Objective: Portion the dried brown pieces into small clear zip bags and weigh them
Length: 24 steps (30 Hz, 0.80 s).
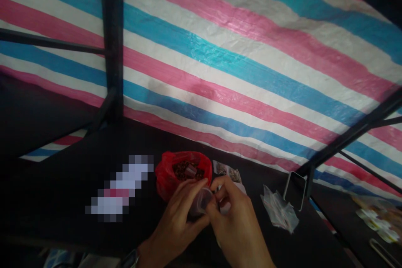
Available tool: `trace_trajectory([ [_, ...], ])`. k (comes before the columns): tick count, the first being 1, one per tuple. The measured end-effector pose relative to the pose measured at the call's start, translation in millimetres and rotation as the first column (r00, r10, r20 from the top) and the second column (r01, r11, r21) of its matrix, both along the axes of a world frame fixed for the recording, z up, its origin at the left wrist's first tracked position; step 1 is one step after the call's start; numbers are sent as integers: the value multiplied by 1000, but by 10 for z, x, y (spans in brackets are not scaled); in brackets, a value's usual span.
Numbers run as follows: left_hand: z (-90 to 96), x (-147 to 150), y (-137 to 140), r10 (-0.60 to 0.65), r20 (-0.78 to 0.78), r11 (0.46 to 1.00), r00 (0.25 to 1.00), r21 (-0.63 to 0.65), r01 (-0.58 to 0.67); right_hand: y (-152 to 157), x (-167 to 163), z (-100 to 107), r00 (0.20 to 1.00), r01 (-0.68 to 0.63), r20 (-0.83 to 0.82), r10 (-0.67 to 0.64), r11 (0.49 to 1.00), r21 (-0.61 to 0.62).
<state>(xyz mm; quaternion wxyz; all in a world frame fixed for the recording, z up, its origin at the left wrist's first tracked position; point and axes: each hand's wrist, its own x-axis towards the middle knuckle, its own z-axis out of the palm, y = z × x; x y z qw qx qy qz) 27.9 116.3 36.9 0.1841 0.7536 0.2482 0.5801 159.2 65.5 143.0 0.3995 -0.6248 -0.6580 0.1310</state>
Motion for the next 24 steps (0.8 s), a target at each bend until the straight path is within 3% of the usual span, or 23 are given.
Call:
trace_trajectory([
  [4,-1,-151,37,-41,30,997,999,-57,43,103,22,53,995,-94,-28,94,995,-22],
  [8,-82,-280,81,-2,93,946,996,-324,32,434,88,-38,993,-113,21,114,992,-62],
  [10,-120,-348,134,73,137,880,988,-475,1,671,71,-159,982,-65,172,83,992,-105],
  [12,-141,-418,204,171,154,812,973,-581,-51,901,11,-299,899,-27,425,110,980,-196],
  [18,-206,-512,377,396,54,752,917,-591,-290,1254,-148,-519,795,4,586,156,965,-263],
  [24,-209,-404,471,246,14,711,969,-682,-170,1391,-86,-507,751,-81,616,236,960,-269],
])
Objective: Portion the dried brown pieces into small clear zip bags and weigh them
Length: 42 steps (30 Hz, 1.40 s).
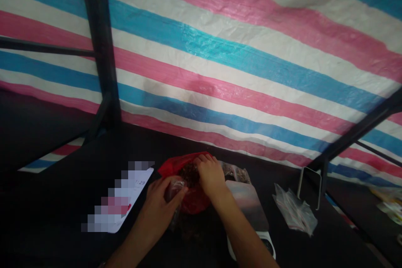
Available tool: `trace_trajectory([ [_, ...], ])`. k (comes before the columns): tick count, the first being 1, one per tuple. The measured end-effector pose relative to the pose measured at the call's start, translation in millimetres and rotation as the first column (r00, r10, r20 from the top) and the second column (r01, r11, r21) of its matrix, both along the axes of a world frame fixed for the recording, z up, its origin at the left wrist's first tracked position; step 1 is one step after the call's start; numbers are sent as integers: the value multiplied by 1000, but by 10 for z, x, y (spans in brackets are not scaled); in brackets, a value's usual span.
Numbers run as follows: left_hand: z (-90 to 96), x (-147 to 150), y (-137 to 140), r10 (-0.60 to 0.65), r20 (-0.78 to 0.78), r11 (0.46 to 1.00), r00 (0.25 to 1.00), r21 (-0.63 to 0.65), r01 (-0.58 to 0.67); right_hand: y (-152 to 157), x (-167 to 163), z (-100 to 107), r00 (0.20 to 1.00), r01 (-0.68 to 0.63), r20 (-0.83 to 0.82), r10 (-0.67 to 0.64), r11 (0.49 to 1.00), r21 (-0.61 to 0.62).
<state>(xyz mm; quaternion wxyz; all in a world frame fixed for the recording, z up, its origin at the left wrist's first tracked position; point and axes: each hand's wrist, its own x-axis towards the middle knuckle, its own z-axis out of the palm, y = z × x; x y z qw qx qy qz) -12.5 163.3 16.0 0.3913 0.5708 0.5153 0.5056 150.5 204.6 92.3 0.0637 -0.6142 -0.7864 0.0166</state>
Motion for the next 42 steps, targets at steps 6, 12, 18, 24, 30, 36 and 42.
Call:
trace_trajectory([
  [6,183,48,81,1,202,998,979,-65,13,96,103,-49,991,-116,-70,111,990,-76],
  [12,231,20,79,38,292,999,956,-32,-31,-52,204,86,997,-82,1,83,987,-141],
  [18,263,-19,11,-45,280,998,959,50,32,-249,199,257,994,-2,103,20,985,-174],
  [24,252,-9,-107,-64,189,984,980,177,31,-389,164,260,992,18,129,10,976,-215],
  [30,153,24,-106,-49,181,998,982,54,40,-398,63,175,998,-48,18,52,977,-206],
  [36,107,44,-32,48,528,981,848,-186,60,-342,123,-48,966,-83,-256,30,977,-197],
  [42,123,86,-14,35,509,995,860,-98,17,-396,140,-276,838,-1,-537,-102,982,-188],
])
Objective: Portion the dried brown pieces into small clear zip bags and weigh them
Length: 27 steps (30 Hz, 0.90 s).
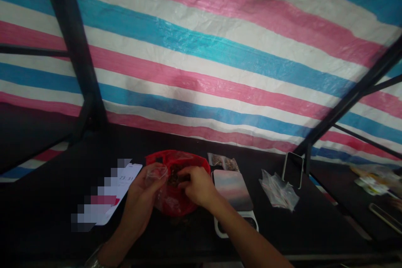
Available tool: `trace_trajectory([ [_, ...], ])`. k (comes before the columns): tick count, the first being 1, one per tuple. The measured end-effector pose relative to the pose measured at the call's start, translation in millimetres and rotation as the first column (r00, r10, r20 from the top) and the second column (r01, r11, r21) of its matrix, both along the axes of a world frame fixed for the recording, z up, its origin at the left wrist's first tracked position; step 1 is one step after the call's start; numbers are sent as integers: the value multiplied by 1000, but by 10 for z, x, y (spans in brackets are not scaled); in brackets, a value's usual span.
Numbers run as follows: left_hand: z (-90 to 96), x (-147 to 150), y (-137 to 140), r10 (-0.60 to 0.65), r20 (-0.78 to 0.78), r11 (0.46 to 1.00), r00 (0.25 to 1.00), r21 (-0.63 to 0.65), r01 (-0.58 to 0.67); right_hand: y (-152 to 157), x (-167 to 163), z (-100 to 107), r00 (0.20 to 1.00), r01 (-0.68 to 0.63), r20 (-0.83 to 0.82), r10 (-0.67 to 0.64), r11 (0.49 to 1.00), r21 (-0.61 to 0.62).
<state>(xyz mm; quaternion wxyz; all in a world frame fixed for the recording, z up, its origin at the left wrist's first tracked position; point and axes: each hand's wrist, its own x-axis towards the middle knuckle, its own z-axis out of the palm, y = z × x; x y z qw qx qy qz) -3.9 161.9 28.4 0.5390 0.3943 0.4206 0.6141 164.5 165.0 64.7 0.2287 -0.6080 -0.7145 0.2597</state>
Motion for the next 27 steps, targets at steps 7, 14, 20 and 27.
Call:
trace_trajectory([
  [7,87,-43,50,51,-279,978,959,208,8,-42,57,45,950,-6,-311,0,1000,-21],
  [14,-112,-34,63,52,-526,942,849,308,133,-204,174,375,926,38,-377,-2,995,90],
  [20,-176,0,36,148,-677,870,721,435,231,-368,-20,706,979,-175,145,140,947,268],
  [27,-164,-16,11,171,-724,851,668,451,270,-424,-176,883,826,-322,529,196,934,157],
])
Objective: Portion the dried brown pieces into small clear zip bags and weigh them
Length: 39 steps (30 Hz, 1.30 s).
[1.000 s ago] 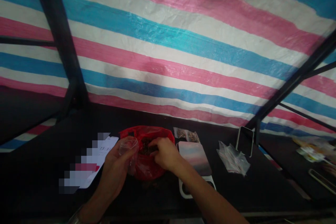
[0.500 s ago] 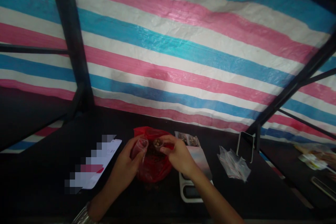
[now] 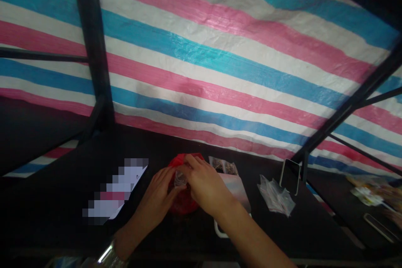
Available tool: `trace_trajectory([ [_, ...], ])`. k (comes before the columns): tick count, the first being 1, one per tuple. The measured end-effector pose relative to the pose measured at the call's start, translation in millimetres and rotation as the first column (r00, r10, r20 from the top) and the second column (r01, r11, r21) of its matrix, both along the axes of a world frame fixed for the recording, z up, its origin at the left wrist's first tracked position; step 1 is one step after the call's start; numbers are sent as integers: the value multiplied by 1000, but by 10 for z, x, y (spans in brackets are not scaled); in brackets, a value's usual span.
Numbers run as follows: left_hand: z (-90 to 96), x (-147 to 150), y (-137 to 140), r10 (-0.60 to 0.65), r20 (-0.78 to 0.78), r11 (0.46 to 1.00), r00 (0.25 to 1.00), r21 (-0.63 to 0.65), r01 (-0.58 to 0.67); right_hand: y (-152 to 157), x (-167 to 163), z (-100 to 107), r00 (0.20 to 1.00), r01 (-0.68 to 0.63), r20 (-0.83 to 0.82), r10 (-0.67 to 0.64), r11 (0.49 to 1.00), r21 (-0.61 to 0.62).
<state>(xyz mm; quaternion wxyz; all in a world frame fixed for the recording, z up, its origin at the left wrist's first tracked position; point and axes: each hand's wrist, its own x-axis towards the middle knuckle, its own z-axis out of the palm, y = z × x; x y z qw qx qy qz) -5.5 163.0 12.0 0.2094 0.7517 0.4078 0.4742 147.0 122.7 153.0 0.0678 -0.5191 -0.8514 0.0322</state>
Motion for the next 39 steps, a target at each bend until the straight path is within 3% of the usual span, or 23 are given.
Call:
trace_trajectory([
  [4,1,-50,-7,28,15,1000,999,-15,-28,60,41,-5,994,-27,-101,31,999,38],
  [7,-4,-106,-21,100,84,993,991,-74,-94,144,102,-93,977,76,-205,-66,996,41],
  [14,-14,-149,-132,253,185,949,949,-236,-208,291,58,-361,978,192,85,-191,981,-10],
  [16,-6,-151,-137,231,216,938,949,-310,-158,338,33,-398,955,253,164,-249,968,-5],
  [20,13,-170,-54,75,309,893,948,-444,74,454,32,-477,941,308,155,-299,951,-36],
  [25,72,-193,95,-25,453,851,891,-457,257,546,50,-586,961,278,20,-277,955,-106],
  [28,111,-183,109,-13,541,822,841,-473,316,570,61,-633,965,233,-89,-247,961,-148],
  [33,112,-148,103,53,581,820,812,-489,296,603,140,-765,918,168,-318,-237,958,-231],
  [39,80,-172,173,19,511,860,859,-447,247,594,261,-901,780,107,-562,-274,944,-312],
])
